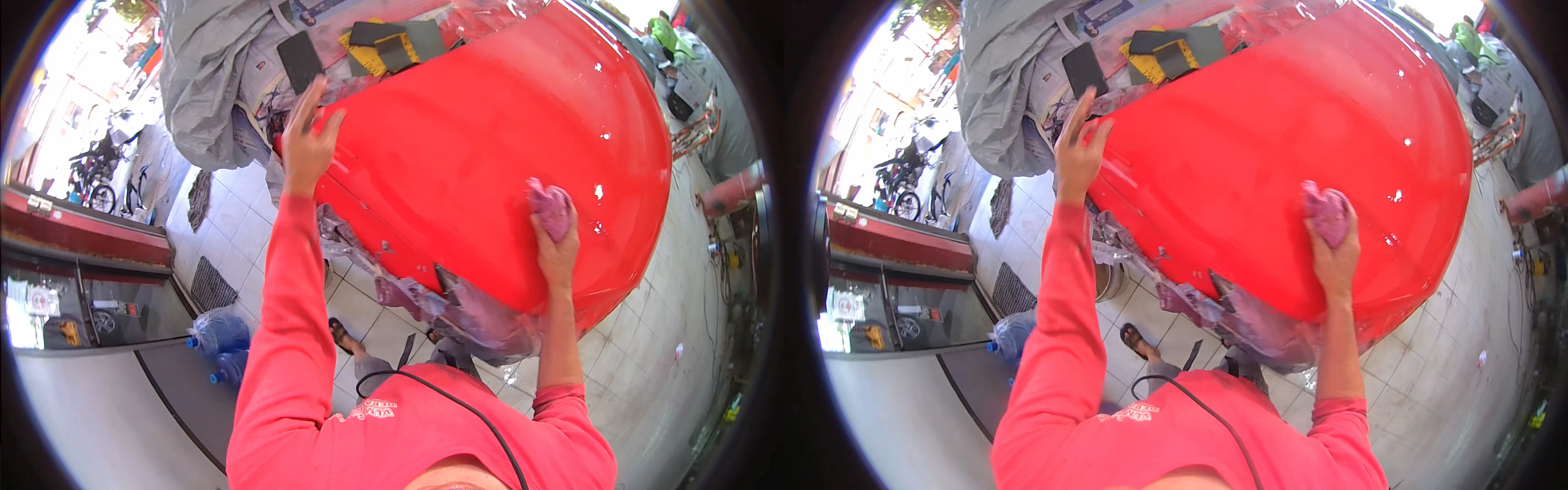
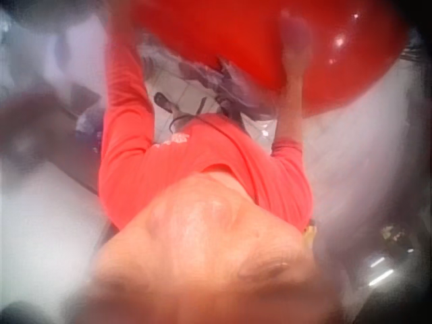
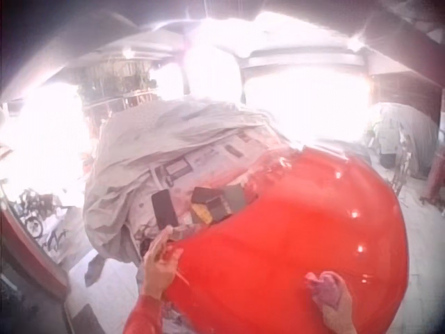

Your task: The person sands the surface of a red car hood using a sanding block and a cloth. They repeatedly rub the hood, dip the sanding block into a bucket of water, and wipe the surface with a cloth.

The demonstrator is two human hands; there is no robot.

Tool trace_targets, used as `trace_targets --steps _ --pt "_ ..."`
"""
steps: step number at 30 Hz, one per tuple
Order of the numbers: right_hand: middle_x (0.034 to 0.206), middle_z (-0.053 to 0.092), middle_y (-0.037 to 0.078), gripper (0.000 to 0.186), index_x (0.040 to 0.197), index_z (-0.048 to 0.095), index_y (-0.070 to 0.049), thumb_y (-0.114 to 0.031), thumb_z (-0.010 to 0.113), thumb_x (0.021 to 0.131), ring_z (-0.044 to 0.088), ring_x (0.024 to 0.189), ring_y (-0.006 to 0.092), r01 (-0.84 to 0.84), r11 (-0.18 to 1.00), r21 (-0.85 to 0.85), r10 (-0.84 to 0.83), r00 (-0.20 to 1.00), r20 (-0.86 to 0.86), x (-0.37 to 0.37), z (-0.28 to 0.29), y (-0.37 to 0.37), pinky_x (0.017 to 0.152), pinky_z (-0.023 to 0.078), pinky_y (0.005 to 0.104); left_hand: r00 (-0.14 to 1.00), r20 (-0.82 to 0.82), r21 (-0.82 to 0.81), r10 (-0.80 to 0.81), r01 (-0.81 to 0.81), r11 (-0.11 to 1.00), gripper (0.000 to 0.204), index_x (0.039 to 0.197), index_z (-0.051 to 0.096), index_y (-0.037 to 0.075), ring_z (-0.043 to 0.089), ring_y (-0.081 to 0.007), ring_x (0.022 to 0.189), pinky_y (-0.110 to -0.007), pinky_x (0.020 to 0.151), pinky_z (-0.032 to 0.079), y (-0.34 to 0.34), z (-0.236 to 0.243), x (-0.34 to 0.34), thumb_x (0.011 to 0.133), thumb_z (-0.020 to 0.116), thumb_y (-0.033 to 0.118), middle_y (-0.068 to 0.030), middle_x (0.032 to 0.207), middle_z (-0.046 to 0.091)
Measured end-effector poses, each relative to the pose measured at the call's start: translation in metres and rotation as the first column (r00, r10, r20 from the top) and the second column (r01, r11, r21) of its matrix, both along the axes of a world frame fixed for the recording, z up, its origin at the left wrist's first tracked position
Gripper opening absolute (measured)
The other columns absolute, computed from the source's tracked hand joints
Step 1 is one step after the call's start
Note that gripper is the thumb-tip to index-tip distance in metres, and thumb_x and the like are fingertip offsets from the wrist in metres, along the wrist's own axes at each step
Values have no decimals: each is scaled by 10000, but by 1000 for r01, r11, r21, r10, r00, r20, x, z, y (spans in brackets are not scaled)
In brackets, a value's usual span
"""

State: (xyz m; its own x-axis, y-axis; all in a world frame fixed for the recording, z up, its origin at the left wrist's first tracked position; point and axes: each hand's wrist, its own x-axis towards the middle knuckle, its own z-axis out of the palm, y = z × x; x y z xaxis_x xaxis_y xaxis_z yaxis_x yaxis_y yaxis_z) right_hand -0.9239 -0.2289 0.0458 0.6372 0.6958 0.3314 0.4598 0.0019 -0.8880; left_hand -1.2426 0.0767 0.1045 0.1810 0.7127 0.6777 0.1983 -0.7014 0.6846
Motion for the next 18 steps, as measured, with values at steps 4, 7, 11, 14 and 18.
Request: trace_targets --steps 4,7,11,14,18 --pt "1394 651 201 651 1455 545 -5 -161 850 901 626 1307 307 -78 993 -85 94 974 208 -102 14 86 1115 476 398 991 96 -435 91 -40 899 374 1351 692 27 732 -172 1068 -313 879 599 -38 -141 -175 979 729 38 -91 1241 767" --pt "1375 660 193 605 1434 555 6 -211 822 936 641 1260 309 3 990 -139 66 868 492 -134 26 130 1096 482 413 956 102 -781 274 -94 618 327 1296 712 32 749 -172 983 -321 856 596 -65 -295 -260 971 730 71 -93 1116 793" --pt "1388 660 175 428 1391 607 16 -278 626 1081 632 1246 329 76 926 -369 145 833 535 -120 2 192 1079 473 438 798 -598 -785 76 -603 142 332 1219 720 26 756 -349 1013 -439 904 588 -178 -463 -391 938 721 202 -202 1065 777" --pt "1491 591 177 609 1485 548 19 -430 601 1077 591 1287 315 241 901 -361 96 701 707 -124 8 187 1132 433 429 877 -476 -879 71 -475 -29 365 1214 717 4 725 -404 1074 -482 927 570 -198 -543 -427 921 714 221 -247 1097 757" --pt "1512 561 171 609 1547 514 -23 -418 566 1087 553 1358 309 388 803 -453 -222 900 376 -87 25 173 1181 400 439 831 -532 -818 163 -554 153 348 1210 717 13 699 -448 1067 -503 926 555 -132 -641 -460 959 676 250 -269 1105 738"
